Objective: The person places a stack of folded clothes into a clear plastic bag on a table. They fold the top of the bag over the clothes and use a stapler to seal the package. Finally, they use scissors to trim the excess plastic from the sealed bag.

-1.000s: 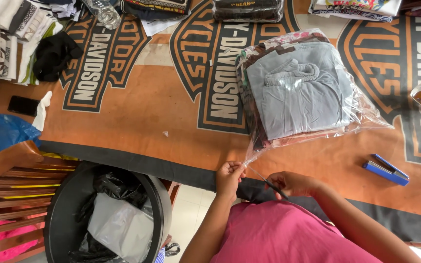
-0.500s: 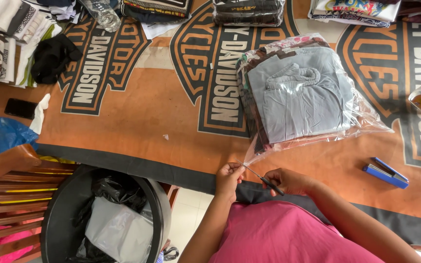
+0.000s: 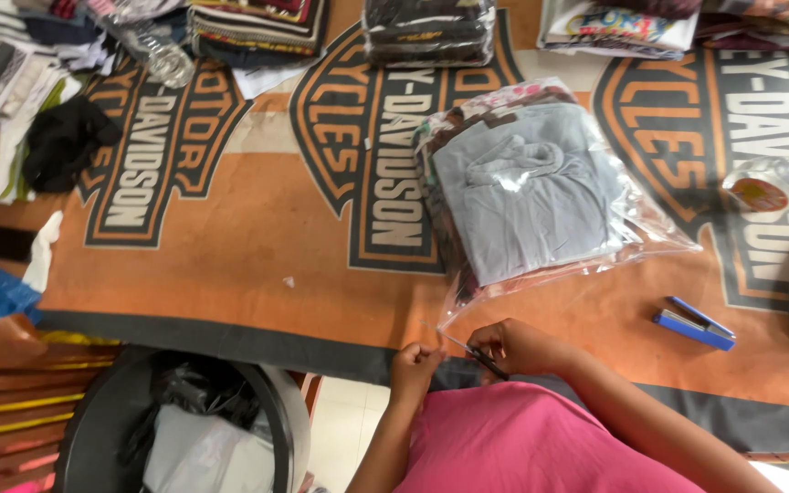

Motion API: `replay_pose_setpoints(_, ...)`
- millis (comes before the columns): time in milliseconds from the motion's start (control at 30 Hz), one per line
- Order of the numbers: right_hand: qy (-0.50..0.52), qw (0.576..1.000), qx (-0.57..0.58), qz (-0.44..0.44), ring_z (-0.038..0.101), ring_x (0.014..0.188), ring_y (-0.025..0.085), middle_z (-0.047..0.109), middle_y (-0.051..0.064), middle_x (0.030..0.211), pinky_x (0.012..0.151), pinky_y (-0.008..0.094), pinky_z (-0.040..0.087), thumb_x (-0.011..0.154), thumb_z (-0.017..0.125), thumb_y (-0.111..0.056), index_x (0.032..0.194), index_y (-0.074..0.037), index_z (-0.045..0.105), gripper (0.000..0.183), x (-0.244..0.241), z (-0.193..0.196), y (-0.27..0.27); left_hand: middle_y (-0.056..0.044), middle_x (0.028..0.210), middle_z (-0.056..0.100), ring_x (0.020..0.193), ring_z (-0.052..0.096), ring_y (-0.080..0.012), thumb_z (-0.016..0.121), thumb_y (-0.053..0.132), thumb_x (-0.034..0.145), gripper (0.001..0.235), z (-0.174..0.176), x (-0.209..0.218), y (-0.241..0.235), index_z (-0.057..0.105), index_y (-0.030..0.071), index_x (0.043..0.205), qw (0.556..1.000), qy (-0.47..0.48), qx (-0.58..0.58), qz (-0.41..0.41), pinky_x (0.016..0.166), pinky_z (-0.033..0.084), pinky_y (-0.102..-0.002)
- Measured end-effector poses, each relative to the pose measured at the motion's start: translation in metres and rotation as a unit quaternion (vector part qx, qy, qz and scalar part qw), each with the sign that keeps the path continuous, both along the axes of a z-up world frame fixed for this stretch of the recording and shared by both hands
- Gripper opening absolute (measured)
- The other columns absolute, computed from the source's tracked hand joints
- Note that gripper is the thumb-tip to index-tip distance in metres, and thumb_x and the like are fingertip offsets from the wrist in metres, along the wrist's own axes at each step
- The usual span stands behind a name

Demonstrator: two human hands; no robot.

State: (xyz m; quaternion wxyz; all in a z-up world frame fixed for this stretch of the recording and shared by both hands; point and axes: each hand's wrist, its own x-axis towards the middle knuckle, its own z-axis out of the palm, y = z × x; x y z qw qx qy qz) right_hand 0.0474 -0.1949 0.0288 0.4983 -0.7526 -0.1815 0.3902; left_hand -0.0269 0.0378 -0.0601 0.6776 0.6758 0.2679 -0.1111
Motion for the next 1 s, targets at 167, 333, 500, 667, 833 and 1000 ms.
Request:
replay_pose_setpoints(167, -0.18, 0.959, 0.037, -0.215, 0.086, 0.074, 0.016, 0.071, 0.004, 0.069, 0.053, 0.021, 0.049, 0.07, 0.049, 0.019, 0.095, -0.005, 0.078, 0.044, -0.002, 0.04, -0.074, 0.001, 0.111, 0.068, 0.087, 0.065, -0.0079, 0.071, 0.018, 0.089, 0.03, 0.004, 0.014, -0.027, 0.082, 0.013, 0.117, 0.973, -0.075, 0.049, -0.213, 0.085, 0.055, -0.021)
replay_pose_setpoints(333, -0.337, 0.782, -0.28, -0.444, 0.073, 0.103, 0.017, 0.076, 0.0, 0.1, 0.076, 0.035, 0.049, 0.082, 0.083, -0.015, 0.132, -0.03, 0.066, 0.054, 0.003, 0.039, -0.207, -0.008, 0.134, 0.068, 0.125, 0.062, -0.0192, 0.058, 0.014, 0.084, 0.047, 0.039, 0.048, -0.095, 0.07, 0.012, 0.129, 0.872, -0.197, 0.099, -0.437, 0.111, 0.044, -0.029)
replay_pose_setpoints(500, -0.233, 0.81, -0.297, -0.449, 0.066, 0.108, 0.034, 0.07, 0.007, 0.115, 0.086, 0.046, 0.049, 0.076, 0.086, -0.027, 0.131, -0.03, 0.06, 0.061, 0.037, 0.002, -0.247, -0.007, 0.108, 0.074, 0.107, 0.071, -0.0243, 0.068, 0.022, 0.091, 0.024, 0.014, 0.091, -0.13, 0.077, 0.017, 0.113, 0.884, -0.194, 0.146, -0.399, 0.094, 0.056, -0.034)
replay_pose_setpoints(667, -0.272, 0.778, -0.255, -0.505, 0.072, 0.079, 0.03, 0.07, 0.007, 0.072, 0.079, 0.042, 0.054, 0.081, 0.085, -0.033, 0.114, -0.021, 0.065, 0.04, 0.026, -0.074, -0.26, -0.005, 0.083, 0.078, 0.086, 0.077, -0.0198, 0.078, 0.037, 0.089, 0.016, 0.067, 0.122, -0.119, 0.085, 0.025, 0.096, 0.884, -0.182, 0.234, -0.361, 0.07, 0.059, -0.032)
replay_pose_setpoints(833, -0.113, 0.831, 0.123, -0.53, 0.074, 0.059, 0.024, 0.078, 0.019, 0.082, 0.056, 0.029, 0.059, 0.075, 0.081, 0.009, 0.101, -0.009, 0.052, 0.044, -0.013, -0.091, -0.21, -0.001, 0.072, 0.077, 0.077, 0.077, -0.0176, 0.082, 0.049, 0.082, 0.022, 0.005, 0.139, -0.09, 0.086, 0.029, 0.091, 0.899, -0.167, 0.318, -0.252, 0.065, 0.058, -0.028)
replay_pose_setpoints(1000, -0.063, 0.86, 0.17, -0.477, 0.076, 0.056, 0.023, 0.08, 0.019, 0.082, 0.052, 0.029, 0.062, 0.072, 0.087, 0.005, 0.097, -0.009, 0.053, 0.044, -0.025, -0.098, -0.115, -0.012, 0.102, 0.077, 0.101, 0.074, -0.03, 0.082, 0.027, 0.08, 0.032, 0.003, 0.142, -0.076, 0.07, 0.01, 0.104, 0.974, -0.128, 0.18, -0.055, 0.083, 0.063, -0.039)
